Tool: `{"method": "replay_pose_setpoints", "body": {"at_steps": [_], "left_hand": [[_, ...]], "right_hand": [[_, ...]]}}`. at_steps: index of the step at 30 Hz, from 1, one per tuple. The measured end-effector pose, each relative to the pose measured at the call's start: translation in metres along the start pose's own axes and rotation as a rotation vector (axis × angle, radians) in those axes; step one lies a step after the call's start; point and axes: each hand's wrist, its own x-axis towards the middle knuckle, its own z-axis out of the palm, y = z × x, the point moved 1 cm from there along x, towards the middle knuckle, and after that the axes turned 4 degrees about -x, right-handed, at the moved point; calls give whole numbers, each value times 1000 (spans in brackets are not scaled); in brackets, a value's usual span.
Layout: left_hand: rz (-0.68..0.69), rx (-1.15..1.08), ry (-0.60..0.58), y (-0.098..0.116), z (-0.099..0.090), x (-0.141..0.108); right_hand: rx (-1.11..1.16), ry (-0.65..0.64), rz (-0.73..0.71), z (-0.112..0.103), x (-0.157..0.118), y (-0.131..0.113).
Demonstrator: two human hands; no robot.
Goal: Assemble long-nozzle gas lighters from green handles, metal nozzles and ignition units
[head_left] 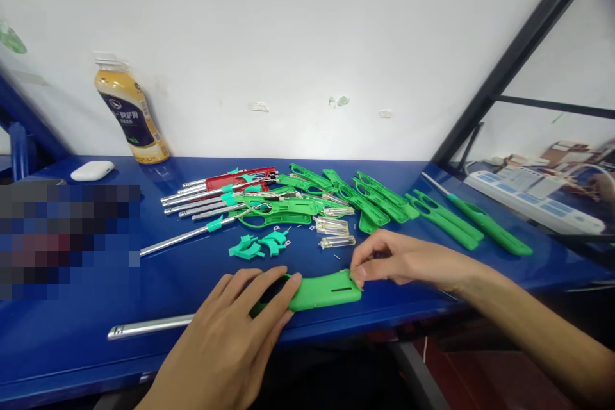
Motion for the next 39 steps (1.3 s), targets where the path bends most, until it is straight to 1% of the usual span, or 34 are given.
{"method": "replay_pose_setpoints", "body": {"at_steps": [3, 5, 7, 12, 14, 19, 22, 27, 32, 39], "left_hand": [[0, -5, 3, 0, 0, -1], [-4, -9, 7, 0, 0, -2], [-8, -9, 6, 0, 0, -3], [-9, -9, -5, -1, 0, -4], [-5, -6, -8, -1, 0, -3], [9, -8, 10, 1, 0, -2], [11, -2, 8, 1, 0, -3], [8, 13, 4, 0, 1, -3], [11, 1, 26, 1, 0, -1], [5, 16, 15, 0, 2, -2]], "right_hand": [[9, -61, 3, -1, -1, 1], [-12, -41, -40, -3, -1, 2], [-58, 31, -96, -5, -2, 4], [-258, 297, -172, -6, -2, 10], [-336, 345, -217, -4, -2, 12], [-449, 308, -348, 5, 3, 15], [-492, 296, -399, 9, 7, 17], [-520, 302, -426, 9, 15, 17], [-519, 325, -453, 10, 20, 15], [-504, 326, -475, 17, 24, 13]]}}
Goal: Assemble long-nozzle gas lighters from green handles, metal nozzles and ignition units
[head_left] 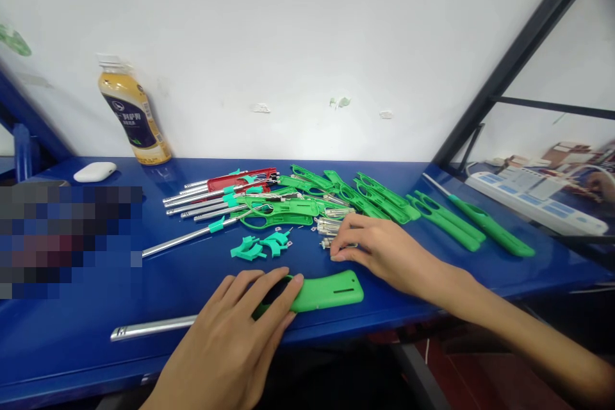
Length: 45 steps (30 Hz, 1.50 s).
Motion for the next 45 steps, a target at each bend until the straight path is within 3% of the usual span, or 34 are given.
{"method": "replay_pose_setpoints", "body": {"at_steps": [14, 25, 35, 45], "left_hand": [[7, 24, 8, 0, 0, -3], [20, 36, 6, -2, 1, -2], [16, 39, -38, -2, 2, -4], [12, 11, -17, 0, 0, -1]], "right_hand": [[270, 105, 176, -16, -18, -6], [298, 196, 260, -8, -42, -20], [242, 288, 195, 1, -45, -28], [87, 430, 33, 19, -51, -31]]}}
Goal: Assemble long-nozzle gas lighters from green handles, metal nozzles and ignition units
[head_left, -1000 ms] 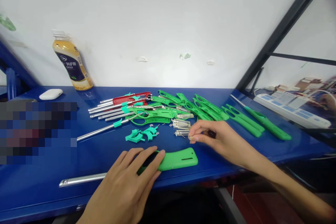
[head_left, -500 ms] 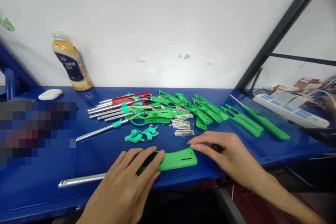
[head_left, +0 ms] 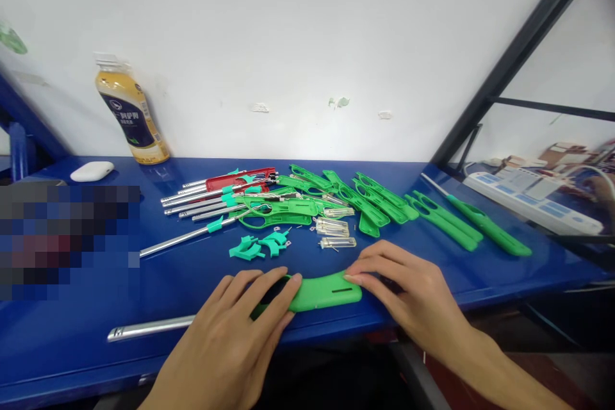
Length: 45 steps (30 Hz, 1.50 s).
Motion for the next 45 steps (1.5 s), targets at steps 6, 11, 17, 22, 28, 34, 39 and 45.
{"method": "replay_pose_setpoints", "body": {"at_steps": [6, 11, 17, 22, 28, 34, 39, 45], "left_hand": [[2, -4, 24, 1, -1, 2], [-1, -7, 27, 1, 0, 2], [-5, 5, 21, 1, 0, 1], [1, -13, 28, 0, -2, 3], [-6, 20, -25, -4, 1, -5], [-9, 14, -41, -6, 4, -7], [-4, 4, -11, -4, 1, -4], [1, 11, -43, -4, 2, -8]], "right_hand": [[-91, 80, -82, 6, -9, 2], [-127, 66, -113, 2, -17, 1], [-157, 74, -87, -2, -21, -2], [89, 197, 71, -26, -7, -10], [684, 400, 221, -47, 35, -28], [1039, 357, 262, -23, 70, -37], [1046, 313, 257, -14, 75, -36], [1090, 341, 254, -17, 76, -40]]}}
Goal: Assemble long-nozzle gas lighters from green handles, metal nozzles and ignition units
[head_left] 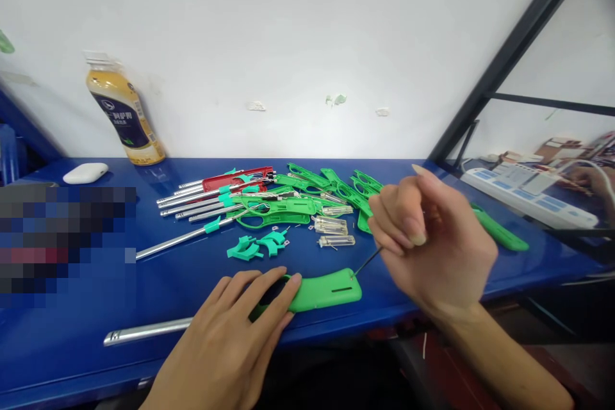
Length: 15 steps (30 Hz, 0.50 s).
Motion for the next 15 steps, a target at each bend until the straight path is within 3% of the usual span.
{"method": "replay_pose_setpoints", "body": {"at_steps": [7, 15], "left_hand": [[0, 13, -12, 0, 0, 0], [10, 21, -7, 0, 1, 0]], "right_hand": [[-27, -43, 23, 2, -2, 3], [60, -208, 28, -2, -14, -1]]}}
